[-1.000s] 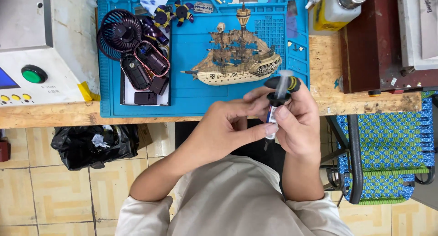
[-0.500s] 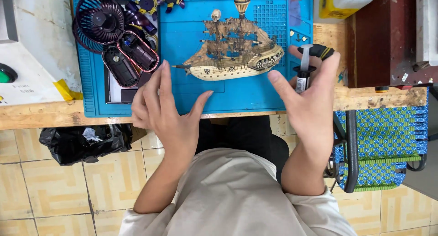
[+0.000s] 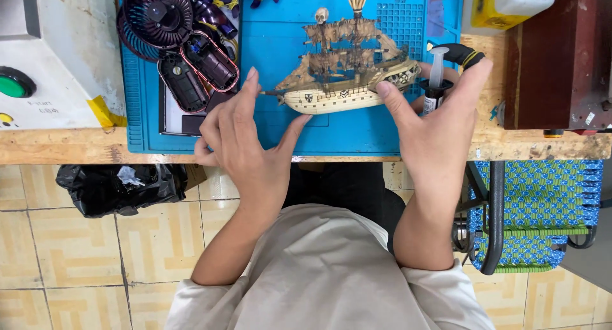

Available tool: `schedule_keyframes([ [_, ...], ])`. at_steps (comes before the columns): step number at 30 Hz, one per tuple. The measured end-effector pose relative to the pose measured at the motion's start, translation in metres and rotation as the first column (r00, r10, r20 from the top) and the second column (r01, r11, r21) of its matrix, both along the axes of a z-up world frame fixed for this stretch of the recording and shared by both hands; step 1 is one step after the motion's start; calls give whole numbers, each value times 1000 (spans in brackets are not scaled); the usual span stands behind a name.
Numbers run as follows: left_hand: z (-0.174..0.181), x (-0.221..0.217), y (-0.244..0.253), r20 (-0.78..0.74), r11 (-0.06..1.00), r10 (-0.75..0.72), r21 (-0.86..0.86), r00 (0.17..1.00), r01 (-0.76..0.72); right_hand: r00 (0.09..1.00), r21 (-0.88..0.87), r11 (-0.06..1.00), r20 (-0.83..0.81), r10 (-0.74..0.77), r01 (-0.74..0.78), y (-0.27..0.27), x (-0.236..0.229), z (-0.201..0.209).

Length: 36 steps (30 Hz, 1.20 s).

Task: Applying a substance to a model ship using a syringe for detailing or repair.

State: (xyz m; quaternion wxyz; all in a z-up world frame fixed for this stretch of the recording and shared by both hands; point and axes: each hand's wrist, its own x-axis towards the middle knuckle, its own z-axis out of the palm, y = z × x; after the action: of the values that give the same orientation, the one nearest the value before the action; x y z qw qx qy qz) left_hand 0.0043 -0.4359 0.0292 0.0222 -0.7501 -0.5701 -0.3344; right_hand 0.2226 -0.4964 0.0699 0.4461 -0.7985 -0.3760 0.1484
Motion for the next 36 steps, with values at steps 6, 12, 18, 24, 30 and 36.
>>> schedule_keyframes([
  [6,-6,-8,-8,200,995,-97,-13,975,101,999,-33,999,32,21,-20,-3,3,12],
  [12,-19,-11,-6,256,985,-175,44,951,170,997,-97,994,57,52,-46,-7,5,1],
  [18,-20,-7,-2,185,995,-82,64,979,71,998,202,979,58,2,-14,-15,-1,21],
  [24,-23,-3,0,209,994,-82,82,975,66,870,712,695,-275,410,-103,-60,26,0],
  [30,-36,-3,-5,162,999,28,37,986,-34,628,959,276,-257,735,69,-41,11,-49],
  [36,-43,-6,-6,163,999,31,26,986,-36,655,961,272,-234,718,45,-21,-9,-63],
])
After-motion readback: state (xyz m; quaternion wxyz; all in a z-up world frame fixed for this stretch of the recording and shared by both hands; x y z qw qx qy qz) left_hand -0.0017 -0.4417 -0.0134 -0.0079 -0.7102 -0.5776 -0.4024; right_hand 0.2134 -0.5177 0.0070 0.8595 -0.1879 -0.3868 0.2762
